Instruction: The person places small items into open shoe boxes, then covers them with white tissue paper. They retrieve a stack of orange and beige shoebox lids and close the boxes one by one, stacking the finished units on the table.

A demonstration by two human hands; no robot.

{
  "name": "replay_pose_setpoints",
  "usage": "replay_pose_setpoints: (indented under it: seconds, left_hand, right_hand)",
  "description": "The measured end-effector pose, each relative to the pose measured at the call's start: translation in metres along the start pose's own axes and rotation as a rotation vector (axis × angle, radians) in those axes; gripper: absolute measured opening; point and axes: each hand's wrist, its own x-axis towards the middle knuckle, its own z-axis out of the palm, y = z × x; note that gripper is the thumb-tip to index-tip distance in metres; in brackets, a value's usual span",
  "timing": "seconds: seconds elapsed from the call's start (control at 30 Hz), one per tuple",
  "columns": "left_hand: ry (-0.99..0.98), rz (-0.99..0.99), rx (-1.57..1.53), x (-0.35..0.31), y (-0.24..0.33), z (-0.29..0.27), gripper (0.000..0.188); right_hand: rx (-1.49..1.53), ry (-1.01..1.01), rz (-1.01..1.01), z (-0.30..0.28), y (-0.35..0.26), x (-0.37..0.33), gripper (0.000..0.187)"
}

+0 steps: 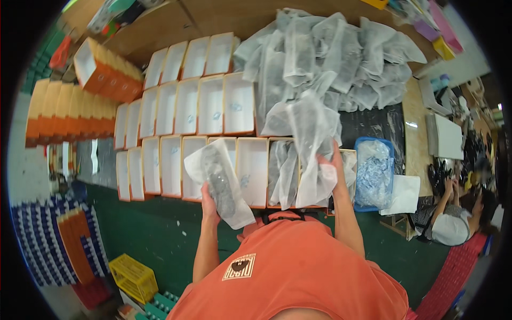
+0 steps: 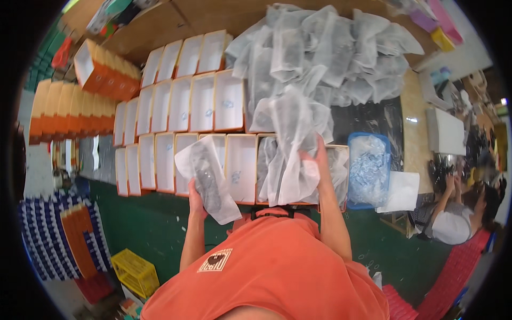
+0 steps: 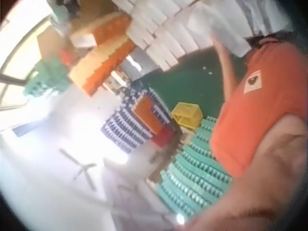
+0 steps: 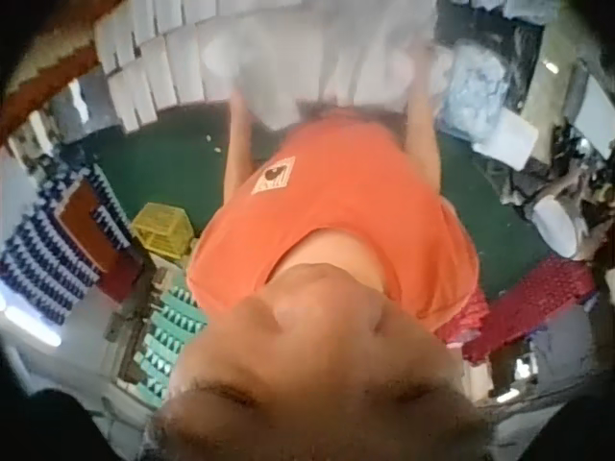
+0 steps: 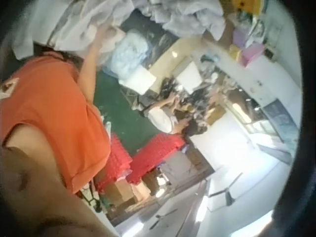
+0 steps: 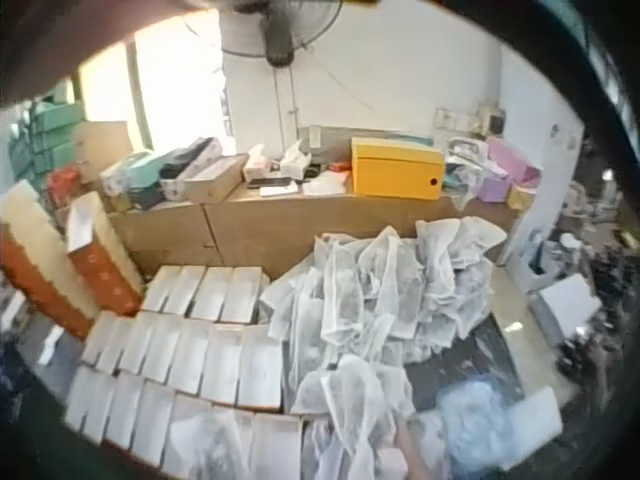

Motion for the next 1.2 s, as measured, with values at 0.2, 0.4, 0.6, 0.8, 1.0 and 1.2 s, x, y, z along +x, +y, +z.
replay_pose_setpoints:
  seconds: [0.2, 0.4, 0.6, 0.8, 1.0, 1.2]
  left_hand:
    - [0.029, 0.041, 0.651, -0.001, 0.008, -0.013, 0.053]
    - [0.119, 0.144, 0.423, 0.016, -0.011, 0.032, 0.053]
    - [0.087, 0.195, 0.373, 0.071, -0.028, 0.047, 0.054]
    - [0.279, 0.096, 0.292, 0.086, -0.046, 0.086, 0.057]
    - [0.402, 0.064, 0.379, 0.099, -0.058, 0.113, 0.055]
    - [0.293, 0.215, 0.452, 0.091, -0.037, 0.106, 0.053]
  right_hand:
    - [0.105, -0.487, 0.442, 0.066, 0.051, -0.035, 0.062]
    - [-0.147, -0.244, -0.035, 0.068, 0.024, 0.025, 0.058]
    - [0.078, 0.325, -0.252, -0.047, -0.031, 0.199, 0.044]
    - [-0.531, 0.719, -0.005, -0.196, -0.057, 0.405, 0.053]
    - [-0.838, 0.663, 0.187, -0.17, -0.036, 0.419, 0.058]
    - [-0.638, 1.037, -0.318, -0.159, -0.027, 0.293, 0.045]
